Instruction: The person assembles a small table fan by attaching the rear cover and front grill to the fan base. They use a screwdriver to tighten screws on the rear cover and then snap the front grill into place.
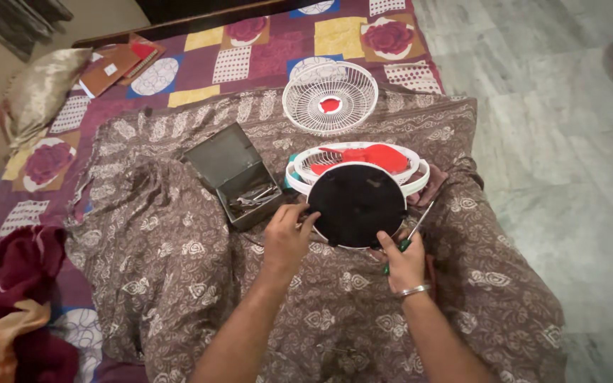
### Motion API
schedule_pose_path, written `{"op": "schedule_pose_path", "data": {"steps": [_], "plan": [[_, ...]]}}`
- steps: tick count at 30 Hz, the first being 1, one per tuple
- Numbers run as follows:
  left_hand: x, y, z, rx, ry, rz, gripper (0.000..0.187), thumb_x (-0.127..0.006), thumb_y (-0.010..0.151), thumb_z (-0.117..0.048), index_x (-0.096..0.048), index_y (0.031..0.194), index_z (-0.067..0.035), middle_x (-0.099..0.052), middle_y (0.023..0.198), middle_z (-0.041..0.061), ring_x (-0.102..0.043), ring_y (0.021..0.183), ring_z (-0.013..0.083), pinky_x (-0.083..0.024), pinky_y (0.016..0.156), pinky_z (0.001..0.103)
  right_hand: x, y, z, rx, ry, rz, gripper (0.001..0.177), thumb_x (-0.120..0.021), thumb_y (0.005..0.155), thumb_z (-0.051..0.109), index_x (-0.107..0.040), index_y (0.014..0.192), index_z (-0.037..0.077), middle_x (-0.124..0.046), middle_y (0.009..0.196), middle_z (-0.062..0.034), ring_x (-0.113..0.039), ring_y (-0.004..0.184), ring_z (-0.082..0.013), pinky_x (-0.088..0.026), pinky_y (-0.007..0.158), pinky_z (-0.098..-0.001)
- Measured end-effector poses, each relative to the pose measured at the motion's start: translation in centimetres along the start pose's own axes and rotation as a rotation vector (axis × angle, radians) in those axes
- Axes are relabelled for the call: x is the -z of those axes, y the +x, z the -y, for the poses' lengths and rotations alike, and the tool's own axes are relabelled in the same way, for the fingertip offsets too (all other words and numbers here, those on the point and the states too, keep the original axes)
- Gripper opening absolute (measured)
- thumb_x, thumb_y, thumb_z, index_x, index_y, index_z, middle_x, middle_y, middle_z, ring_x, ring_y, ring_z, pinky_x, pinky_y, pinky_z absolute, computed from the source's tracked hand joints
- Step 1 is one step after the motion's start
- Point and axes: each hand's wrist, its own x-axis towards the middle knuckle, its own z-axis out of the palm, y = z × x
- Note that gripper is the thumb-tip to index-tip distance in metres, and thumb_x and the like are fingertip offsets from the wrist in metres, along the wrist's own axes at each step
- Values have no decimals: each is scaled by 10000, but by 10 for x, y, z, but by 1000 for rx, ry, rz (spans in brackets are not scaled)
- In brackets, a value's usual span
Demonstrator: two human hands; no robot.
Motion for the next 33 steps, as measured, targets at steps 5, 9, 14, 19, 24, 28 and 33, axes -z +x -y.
{"op": "schedule_pose_path", "data": {"steps": [5, 9, 14, 19, 24, 28, 33], "plan": [[3, 3, -5, -158, 27, 16, 243, -784, 868, -52, -733, 1103, -18, -684, 1042, 138, -699, 919, 296, -572, 803, 385, 1, 0, 1, -4, 21, -7, 299, -727, 869, 35, -473, 1015, 92, -650, 999, -70, -707, 838, -211, -663, 681, -411], [13, 11, -14, -346, 106, 73, 324, -725, 836, 22, -738, 1159, -5, -666, 1117, 172, -667, 1011, 336, -559, 871, 405, 6, 3, -3, 8, 7, -16, 328, -749, 887, 31, -449, 1013, 78, -612, 991, -58, -693, 851, -206, -670, 684, -424], [16, 15, -24, -90, 80, 87, 395, -854, 776, -129, -700, 1107, 23, -658, 1018, 154, -666, 920, 333, -550, 801, 414, 3, 2, -3, 1, 19, -19, 293, -739, 872, 24, -510, 1043, 91, -618, 1015, -59, -682, 868, -197, -656, 695, -419], [10, 13, -13, -258, 140, 77, 246, -806, 841, -70, -719, 1061, 2, -679, 1031, 129, -676, 957, 322, -559, 850, 405, 6, 5, -8, -2, 51, -22, 339, -740, 882, 14, -426, 981, 93, -615, 1002, -77, -686, 874, -214, -670, 713, -436], [17, 18, -21, -417, 189, 68, 328, -766, 797, -18, -720, 1121, 13, -684, 1058, 144, -669, 985, 333, -560, 859, 402, 4, 2, -2, 7, 43, 9, 306, -724, 896, 17, -436, 983, 76, -630, 1017, -86, -696, 899, -223, -673, 736, -441], [17, 16, -27, 71, 154, 190, 419, -851, 797, -158, -698, 1159, -12, -677, 952, 121, -679, 857, 281, -561, 772, 385, 0, -2, 7, 9, 29, 23, 280, -716, 910, 21, -453, 996, 66, -624, 1014, -84, -699, 904, -220, -676, 749, -443], [11, 17, -11, -261, 185, 139, 262, -803, 828, -78, -730, 1072, -14, -686, 1032, 137, -672, 956, 318, -557, 847, 407, 0, -2, 4, -16, 40, -13, 304, -715, 885, 20, -436, 986, 89, -623, 988, -66, -698, 859, -195, -671, 728, -431]]}}
